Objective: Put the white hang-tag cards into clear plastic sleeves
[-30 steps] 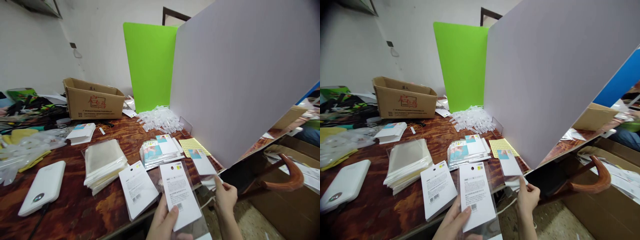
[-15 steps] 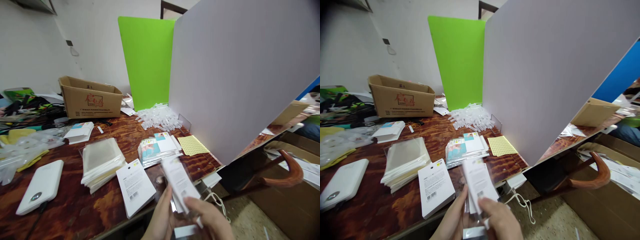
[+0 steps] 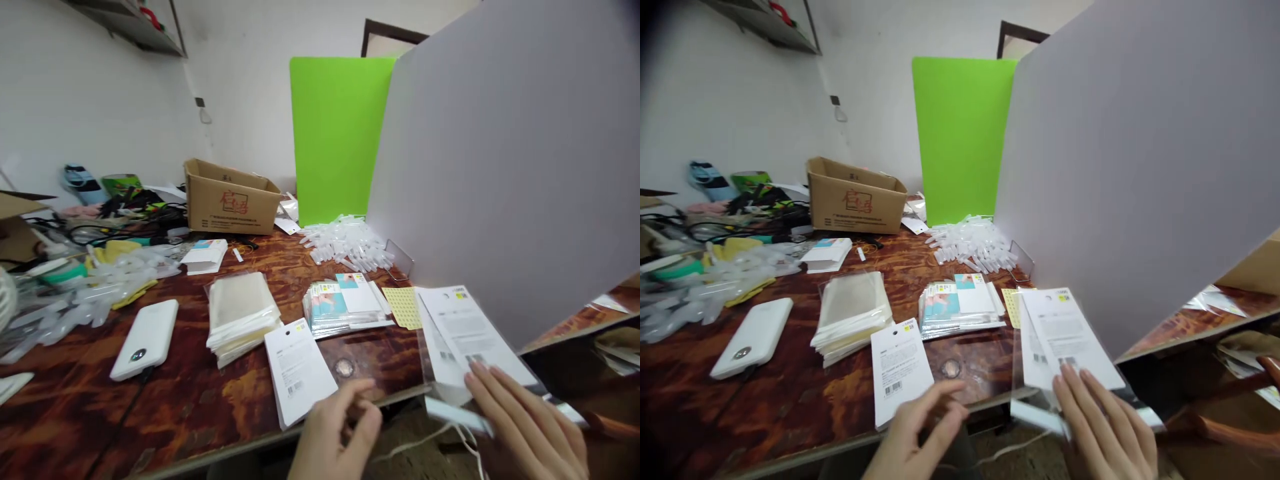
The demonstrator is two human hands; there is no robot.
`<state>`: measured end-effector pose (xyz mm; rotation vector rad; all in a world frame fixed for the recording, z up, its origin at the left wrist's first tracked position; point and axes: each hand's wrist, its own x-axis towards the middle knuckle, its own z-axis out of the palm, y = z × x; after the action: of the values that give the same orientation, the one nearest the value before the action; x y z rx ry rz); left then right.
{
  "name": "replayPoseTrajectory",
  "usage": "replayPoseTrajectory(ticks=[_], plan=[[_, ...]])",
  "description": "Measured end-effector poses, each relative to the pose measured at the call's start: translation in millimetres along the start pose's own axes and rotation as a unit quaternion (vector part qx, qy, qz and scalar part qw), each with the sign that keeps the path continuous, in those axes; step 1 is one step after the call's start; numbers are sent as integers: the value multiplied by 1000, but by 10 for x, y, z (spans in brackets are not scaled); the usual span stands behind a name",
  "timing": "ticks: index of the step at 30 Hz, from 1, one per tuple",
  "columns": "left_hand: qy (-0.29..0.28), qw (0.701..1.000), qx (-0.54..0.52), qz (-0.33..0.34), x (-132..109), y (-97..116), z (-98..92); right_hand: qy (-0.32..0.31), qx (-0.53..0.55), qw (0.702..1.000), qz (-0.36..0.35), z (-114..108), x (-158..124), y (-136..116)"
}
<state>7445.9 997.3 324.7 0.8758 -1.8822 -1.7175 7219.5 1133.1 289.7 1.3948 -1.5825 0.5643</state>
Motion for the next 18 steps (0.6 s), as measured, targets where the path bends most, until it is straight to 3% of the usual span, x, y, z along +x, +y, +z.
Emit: replayPoseTrajectory(ticks=[2,4,7,8,9,10,12,14,16,18], plan=[[97,994,54,18,-74,-15,-311,-31,-4,998,46,361,-146,191],[207,973,96,11,-91,-75,-695,-108,12,992,62,673,-274,301],[402,887,228,-4,42,-177,-1328,-130,24,986,102,861,-247,153],[435,860,266,-35,128,-203,-1524,-120,34,984,127,849,-167,3],[449,849,276,-51,228,-225,-1699,-105,58,983,142,815,-61,-190],[457,842,279,-70,336,-245,-1847,-97,115,983,102,772,59,-414],[446,841,290,-99,539,-285,-2051,-100,190,974,-72,707,289,-880],[422,848,298,-118,671,-335,-2143,-118,199,960,-155,702,439,-1246],[409,854,295,-130,697,-395,-2169,-107,199,955,-193,739,482,-1425],[413,856,280,-131,632,-454,-2176,-64,197,955,-214,770,439,-1440]])
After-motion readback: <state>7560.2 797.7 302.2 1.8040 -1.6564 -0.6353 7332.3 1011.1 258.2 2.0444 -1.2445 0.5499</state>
